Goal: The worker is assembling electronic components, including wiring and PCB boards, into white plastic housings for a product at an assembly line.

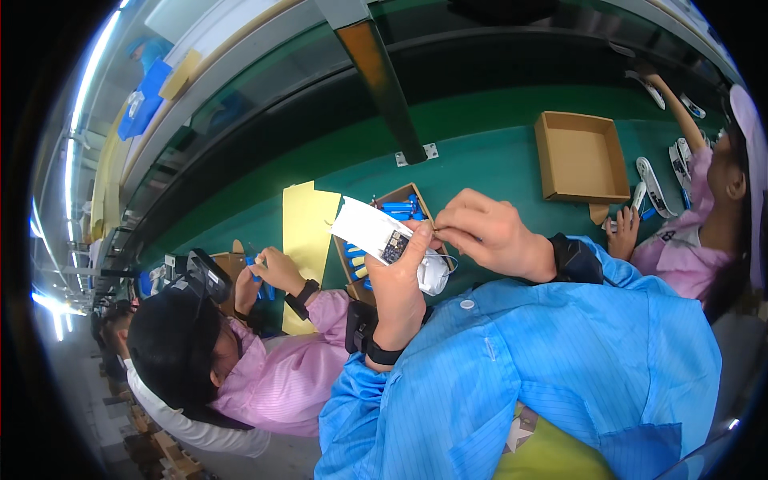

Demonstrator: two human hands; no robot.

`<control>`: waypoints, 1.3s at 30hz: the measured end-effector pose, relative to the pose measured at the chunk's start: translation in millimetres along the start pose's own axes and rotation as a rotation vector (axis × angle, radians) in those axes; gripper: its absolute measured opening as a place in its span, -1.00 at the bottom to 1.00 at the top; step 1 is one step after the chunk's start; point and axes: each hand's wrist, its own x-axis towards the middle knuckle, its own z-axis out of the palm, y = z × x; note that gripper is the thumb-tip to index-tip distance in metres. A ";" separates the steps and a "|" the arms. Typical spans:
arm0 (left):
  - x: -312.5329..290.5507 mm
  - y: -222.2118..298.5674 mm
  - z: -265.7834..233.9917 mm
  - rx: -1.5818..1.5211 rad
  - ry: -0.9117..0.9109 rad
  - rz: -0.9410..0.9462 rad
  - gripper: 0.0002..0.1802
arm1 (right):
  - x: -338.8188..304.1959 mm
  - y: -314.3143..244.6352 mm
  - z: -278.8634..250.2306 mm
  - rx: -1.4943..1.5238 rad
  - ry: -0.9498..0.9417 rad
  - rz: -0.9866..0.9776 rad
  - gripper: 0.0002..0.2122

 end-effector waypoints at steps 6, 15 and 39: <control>9.6 -3.3 0.4 -0.012 0.016 -0.038 -0.86 | 2.8 9.2 1.3 -0.317 -0.006 -0.276 -0.93; 31.1 -11.3 -12.4 -0.350 -0.009 -0.063 -0.75 | 6.5 -13.1 -13.6 0.676 -0.221 0.670 -0.91; 29.1 -9.1 -5.7 -0.649 -0.031 -0.219 -0.73 | 8.0 -25.5 1.9 0.051 -0.151 0.431 -0.87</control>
